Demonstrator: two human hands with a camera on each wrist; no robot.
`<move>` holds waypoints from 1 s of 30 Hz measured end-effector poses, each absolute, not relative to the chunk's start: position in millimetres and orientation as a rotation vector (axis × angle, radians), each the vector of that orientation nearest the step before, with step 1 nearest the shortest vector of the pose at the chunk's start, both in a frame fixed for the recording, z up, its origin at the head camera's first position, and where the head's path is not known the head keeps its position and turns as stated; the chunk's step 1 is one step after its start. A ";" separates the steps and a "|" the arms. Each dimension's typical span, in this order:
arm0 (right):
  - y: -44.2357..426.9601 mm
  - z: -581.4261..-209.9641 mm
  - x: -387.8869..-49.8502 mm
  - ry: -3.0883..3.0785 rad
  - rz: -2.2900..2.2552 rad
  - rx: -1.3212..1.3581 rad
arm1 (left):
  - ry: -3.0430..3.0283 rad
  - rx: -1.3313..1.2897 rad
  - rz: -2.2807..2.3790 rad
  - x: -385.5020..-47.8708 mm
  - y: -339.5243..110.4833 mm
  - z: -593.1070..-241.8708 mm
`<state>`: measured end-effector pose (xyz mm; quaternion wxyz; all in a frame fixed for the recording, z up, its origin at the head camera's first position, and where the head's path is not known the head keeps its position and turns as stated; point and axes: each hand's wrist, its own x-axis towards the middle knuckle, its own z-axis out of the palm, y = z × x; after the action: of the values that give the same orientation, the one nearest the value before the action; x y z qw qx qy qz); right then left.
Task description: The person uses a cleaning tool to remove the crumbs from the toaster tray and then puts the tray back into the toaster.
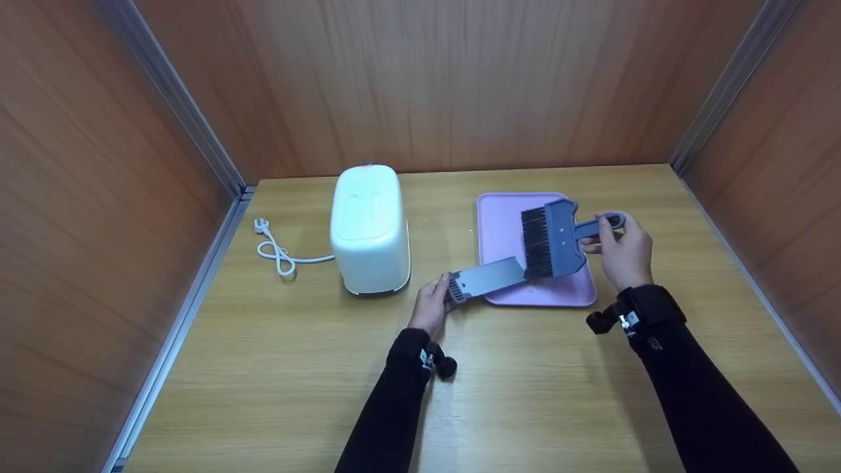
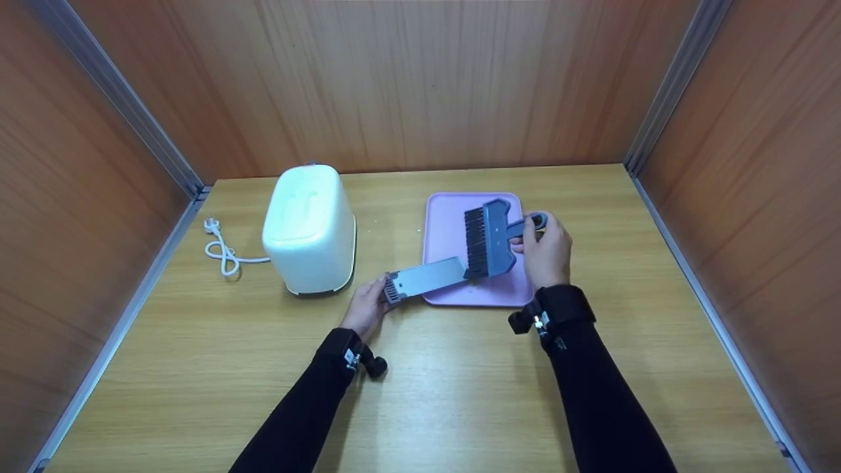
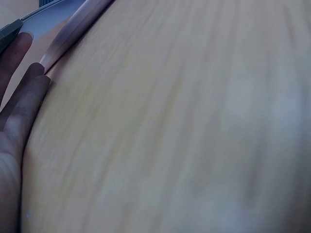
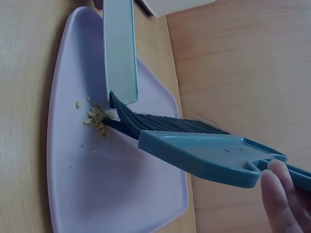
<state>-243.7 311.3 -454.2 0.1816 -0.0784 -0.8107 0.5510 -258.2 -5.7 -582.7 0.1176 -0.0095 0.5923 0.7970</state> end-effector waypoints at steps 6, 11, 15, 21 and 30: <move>309.5 -451.7 -240.9 -2.338 1.521 -0.163 | 1.740 -0.027 2.334 -257.9 -4.3 -583.5; 310.1 -449.3 -238.1 -2.345 1.481 -0.079 | 1.749 -0.018 2.319 -257.6 -4.7 -583.4; 310.9 -447.1 -236.8 -2.327 1.460 -0.038 | 1.742 -0.009 2.316 -257.0 -5.2 -583.4; 313.7 -443.6 -235.3 -2.341 1.409 -0.058 | 1.733 -0.014 2.327 -255.3 -4.5 -584.0; 312.8 -437.5 -237.8 -2.195 1.584 -0.154 | 1.691 -0.034 2.362 -255.1 -4.9 -582.6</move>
<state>-237.8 312.8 -437.5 0.2135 -0.0556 -0.7908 0.5709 -255.1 -4.9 -582.6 0.1178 -0.0117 0.5780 0.8074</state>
